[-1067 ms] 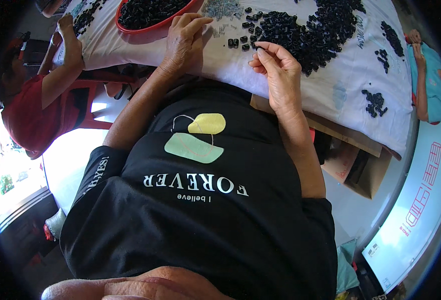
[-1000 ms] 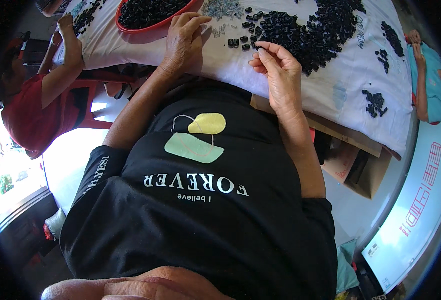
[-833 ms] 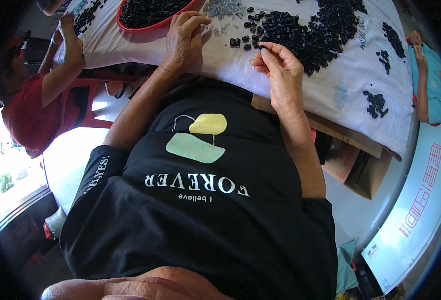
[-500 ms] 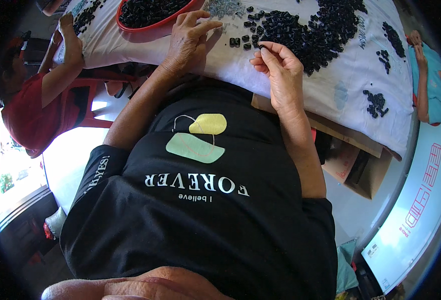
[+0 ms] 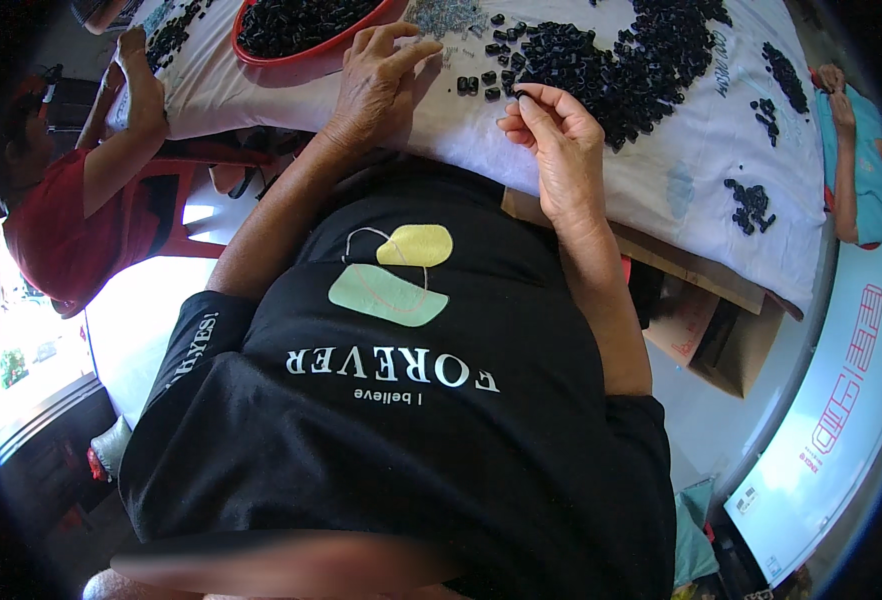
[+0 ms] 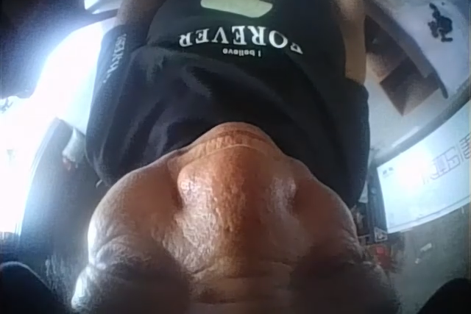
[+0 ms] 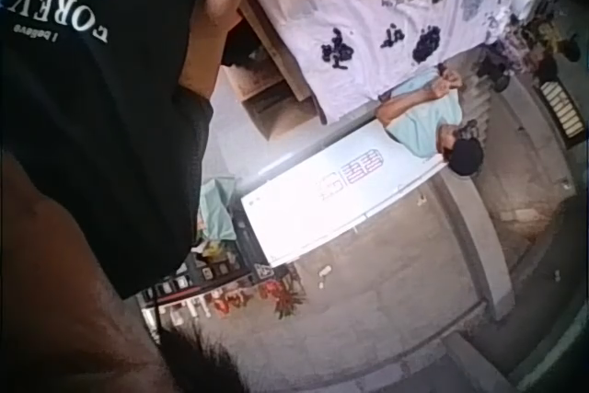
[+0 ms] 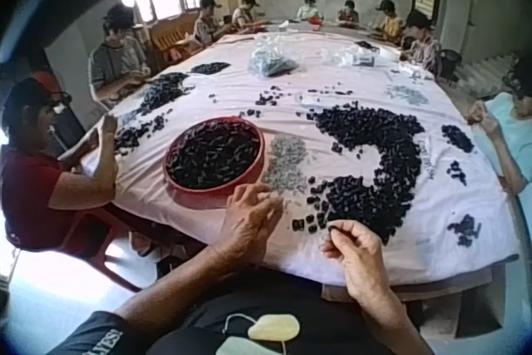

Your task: The person sorts small plastic parts by hand on a workspace table, inspecting them one by one.

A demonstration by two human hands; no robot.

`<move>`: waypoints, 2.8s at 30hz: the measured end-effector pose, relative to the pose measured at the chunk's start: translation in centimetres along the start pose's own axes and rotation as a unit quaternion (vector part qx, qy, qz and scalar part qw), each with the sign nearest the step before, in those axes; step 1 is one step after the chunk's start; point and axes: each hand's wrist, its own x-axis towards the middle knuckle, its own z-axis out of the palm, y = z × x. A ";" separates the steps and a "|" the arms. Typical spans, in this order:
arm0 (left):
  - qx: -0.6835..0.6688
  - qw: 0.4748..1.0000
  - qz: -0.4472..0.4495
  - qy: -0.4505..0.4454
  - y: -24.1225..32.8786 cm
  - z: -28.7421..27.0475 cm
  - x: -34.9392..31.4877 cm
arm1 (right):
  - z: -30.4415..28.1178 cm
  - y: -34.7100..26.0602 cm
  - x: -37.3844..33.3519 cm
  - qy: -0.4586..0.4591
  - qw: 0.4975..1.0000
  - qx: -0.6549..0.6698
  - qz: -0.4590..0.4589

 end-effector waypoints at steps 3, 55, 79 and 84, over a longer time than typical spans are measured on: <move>-0.013 1.000 0.018 -0.011 0.5 -0.4 0.3 | 0.0 0.0 0.1 0.002 1.000 -0.001 0.000; -0.097 0.994 -0.036 0.026 -2.3 -1.9 0.7 | 0.4 0.0 -0.1 -0.008 1.000 -0.004 -0.014; -0.074 0.995 -0.036 -0.060 -2.0 -2.7 0.4 | 0.2 0.1 0.0 0.014 0.999 0.021 -0.019; -0.065 0.996 -0.034 -0.059 -2.1 -2.5 0.4 | 0.3 0.0 0.0 0.011 0.999 0.027 -0.019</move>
